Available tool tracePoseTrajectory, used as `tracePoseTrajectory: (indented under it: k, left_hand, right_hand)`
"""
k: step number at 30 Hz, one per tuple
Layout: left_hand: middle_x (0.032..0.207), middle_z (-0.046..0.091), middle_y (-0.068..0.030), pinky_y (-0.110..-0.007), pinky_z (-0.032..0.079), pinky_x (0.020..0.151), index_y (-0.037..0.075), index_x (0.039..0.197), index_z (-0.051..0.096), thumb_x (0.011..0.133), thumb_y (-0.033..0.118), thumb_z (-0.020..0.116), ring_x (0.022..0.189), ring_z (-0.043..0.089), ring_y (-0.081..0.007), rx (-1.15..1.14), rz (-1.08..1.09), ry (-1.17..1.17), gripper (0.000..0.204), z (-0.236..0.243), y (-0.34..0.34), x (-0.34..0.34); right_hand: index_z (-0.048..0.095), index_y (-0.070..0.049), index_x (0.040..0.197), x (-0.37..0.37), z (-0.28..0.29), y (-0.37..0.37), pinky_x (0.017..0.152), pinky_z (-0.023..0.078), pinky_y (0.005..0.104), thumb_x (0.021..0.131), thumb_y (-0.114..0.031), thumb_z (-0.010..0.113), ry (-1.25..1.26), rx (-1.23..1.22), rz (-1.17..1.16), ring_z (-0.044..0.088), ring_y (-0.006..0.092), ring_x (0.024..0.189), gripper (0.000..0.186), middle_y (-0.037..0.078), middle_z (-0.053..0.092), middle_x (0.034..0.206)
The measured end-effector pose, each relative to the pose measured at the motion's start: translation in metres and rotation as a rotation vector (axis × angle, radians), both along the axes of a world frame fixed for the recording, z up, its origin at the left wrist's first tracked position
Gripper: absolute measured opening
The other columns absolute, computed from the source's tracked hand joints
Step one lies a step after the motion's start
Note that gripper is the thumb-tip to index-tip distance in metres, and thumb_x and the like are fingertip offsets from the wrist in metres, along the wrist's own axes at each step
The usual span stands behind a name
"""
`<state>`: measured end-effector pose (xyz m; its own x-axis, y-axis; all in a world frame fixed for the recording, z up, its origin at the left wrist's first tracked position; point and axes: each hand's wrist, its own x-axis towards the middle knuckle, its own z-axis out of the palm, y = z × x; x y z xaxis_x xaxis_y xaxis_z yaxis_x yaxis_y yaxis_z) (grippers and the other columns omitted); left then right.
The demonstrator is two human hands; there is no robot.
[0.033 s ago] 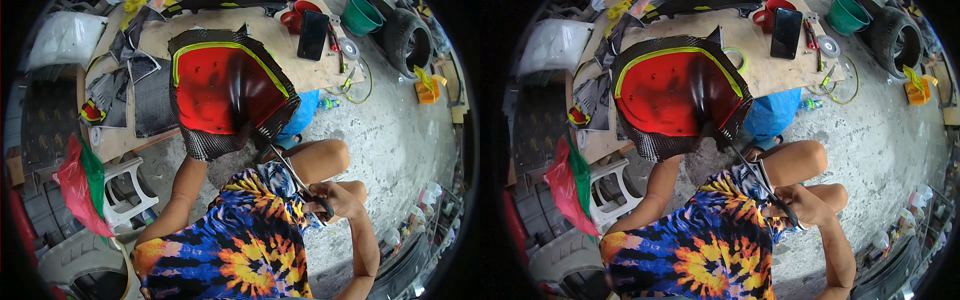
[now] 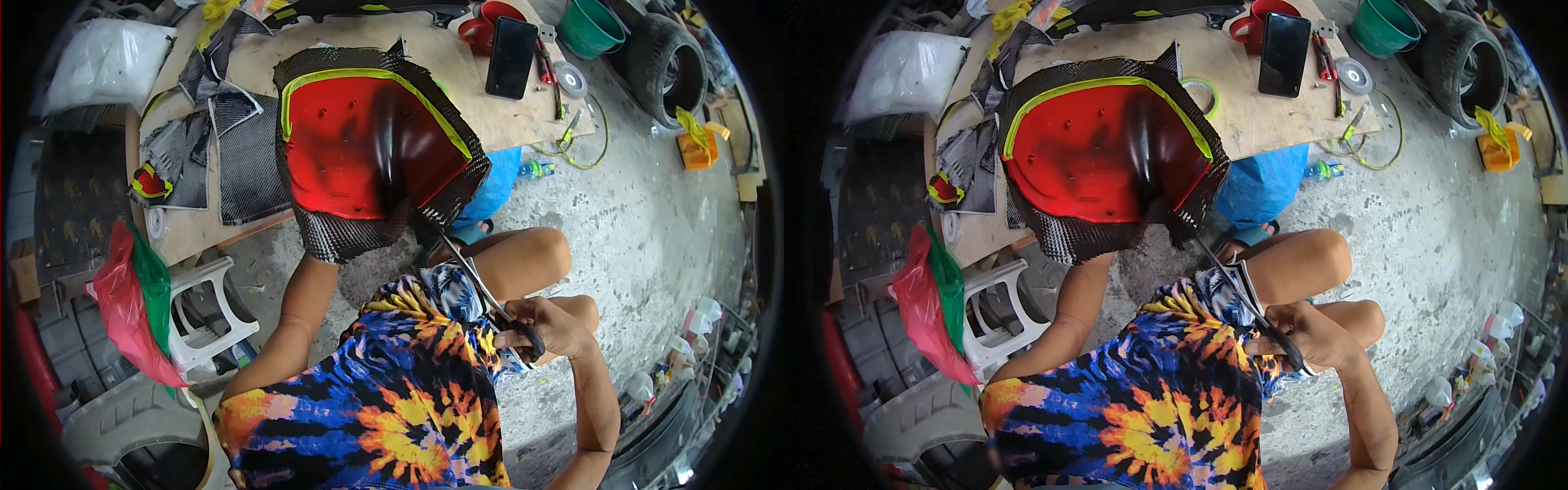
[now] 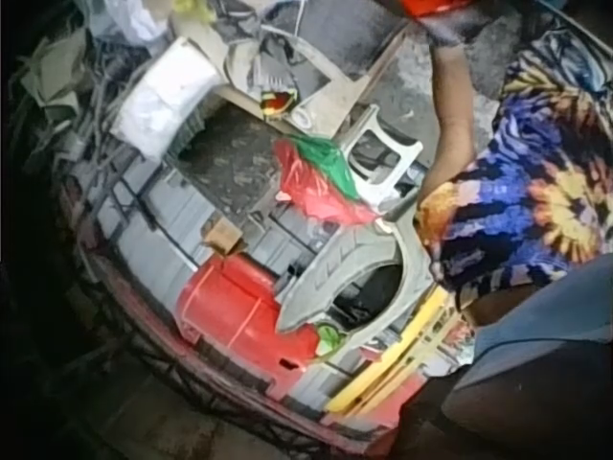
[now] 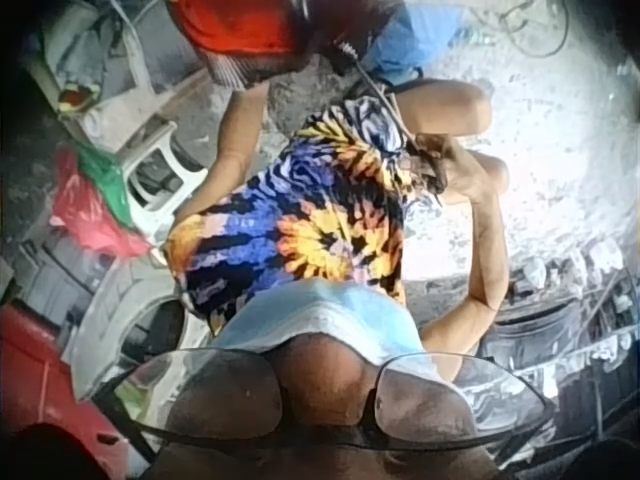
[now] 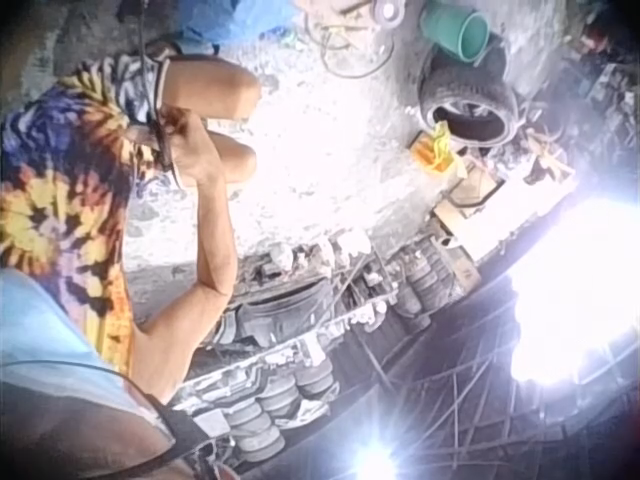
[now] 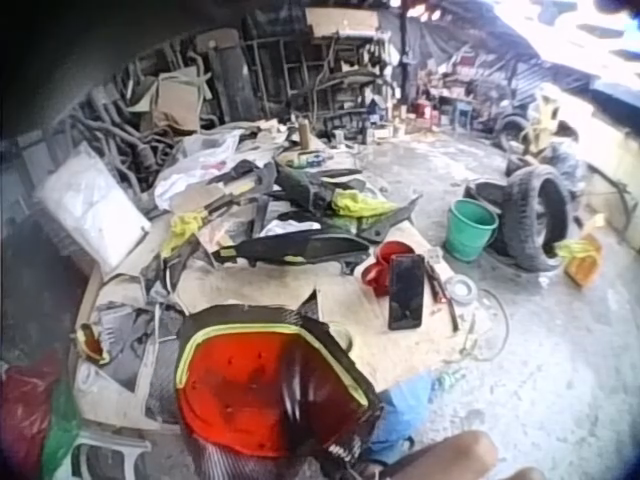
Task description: Trim and apply carbon fiber wrap material to a motorcycle tail light lens.
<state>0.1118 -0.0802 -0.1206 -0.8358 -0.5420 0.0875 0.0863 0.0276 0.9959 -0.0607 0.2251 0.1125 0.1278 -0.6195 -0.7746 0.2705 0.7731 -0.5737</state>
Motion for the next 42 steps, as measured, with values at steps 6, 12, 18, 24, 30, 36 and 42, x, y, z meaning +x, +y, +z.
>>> tracePoseTrajectory:
  k: [6, 12, 18, 24, 30, 36, 42]
  left_hand:
    - [0.144, 0.047, -0.0132, -0.045, 0.039, 0.110, 0.009, 0.145, 0.039, 0.102, 0.030, 0.045, 0.131, 0.047, -0.0293, 0.008, -0.005, 0.008, 0.049, -0.001, -0.002, -0.001]
    - [0.144, 0.047, -0.0132, -0.045, 0.039, 0.110, 0.009, 0.145, 0.039, 0.102, 0.031, 0.045, 0.131, 0.047, -0.0292, 0.016, -0.008, 0.018, 0.048, -0.002, -0.003, -0.001]
    - [0.144, 0.048, -0.0131, -0.045, 0.040, 0.110, 0.009, 0.145, 0.040, 0.102, 0.031, 0.045, 0.131, 0.047, -0.0291, 0.029, -0.007, 0.029, 0.048, -0.005, -0.004, -0.001]
    - [0.144, 0.048, -0.0130, -0.045, 0.040, 0.110, 0.009, 0.144, 0.040, 0.102, 0.031, 0.045, 0.131, 0.047, -0.0291, 0.055, -0.041, 0.031, 0.048, -0.009, 0.004, -0.003]
    - [0.144, 0.048, -0.0129, -0.045, 0.040, 0.110, 0.009, 0.144, 0.040, 0.102, 0.031, 0.045, 0.130, 0.047, -0.0290, 0.072, -0.059, 0.038, 0.048, -0.011, 0.007, -0.005]
    - [0.144, 0.048, -0.0128, -0.045, 0.040, 0.109, 0.009, 0.144, 0.041, 0.102, 0.032, 0.044, 0.130, 0.047, -0.0290, 0.082, -0.071, 0.041, 0.048, -0.012, 0.008, -0.005]
    - [0.144, 0.048, -0.0128, -0.045, 0.040, 0.109, 0.009, 0.144, 0.041, 0.102, 0.032, 0.044, 0.130, 0.047, -0.0289, 0.097, -0.078, 0.043, 0.048, -0.013, 0.009, -0.004]
  right_hand:
    - [0.061, 0.000, 0.092, 0.000, 0.005, 0.002, 0.047, 0.042, 0.0229, 0.081, -0.036, 0.082, -0.108, 0.064, 0.000, 0.055, 0.0072, 0.055, 0.044, -0.001, 0.057, 0.067]
    - [0.061, -0.002, 0.094, -0.002, 0.002, 0.003, 0.048, 0.043, 0.0228, 0.081, -0.036, 0.082, -0.065, 0.074, 0.106, 0.055, 0.0076, 0.057, 0.042, -0.001, 0.058, 0.068]
    - [0.062, -0.003, 0.086, -0.002, 0.013, 0.021, 0.048, 0.046, 0.0235, 0.078, -0.036, 0.084, -0.005, -0.009, 0.128, 0.059, 0.0099, 0.054, 0.040, -0.001, 0.058, 0.063]
    - [0.058, -0.001, 0.082, -0.006, 0.014, -0.005, 0.043, 0.042, 0.0234, 0.081, -0.032, 0.082, 0.009, 0.087, 0.052, 0.058, 0.0088, 0.052, 0.039, 0.001, 0.057, 0.062]
    - [0.060, 0.000, 0.088, -0.008, 0.010, -0.001, 0.043, 0.040, 0.0235, 0.081, -0.033, 0.082, -0.008, 0.106, 0.072, 0.056, 0.0080, 0.051, 0.040, 0.001, 0.058, 0.063]
    - [0.054, -0.002, 0.076, -0.005, 0.000, 0.002, 0.041, 0.040, 0.0238, 0.082, -0.028, 0.082, -0.024, 0.028, 0.028, 0.055, 0.0079, 0.048, 0.039, 0.000, 0.055, 0.062]
    - [0.054, -0.001, 0.075, -0.005, -0.003, 0.001, 0.040, 0.040, 0.0228, 0.081, -0.025, 0.083, -0.054, 0.023, -0.020, 0.054, 0.0070, 0.048, 0.038, -0.001, 0.052, 0.061]
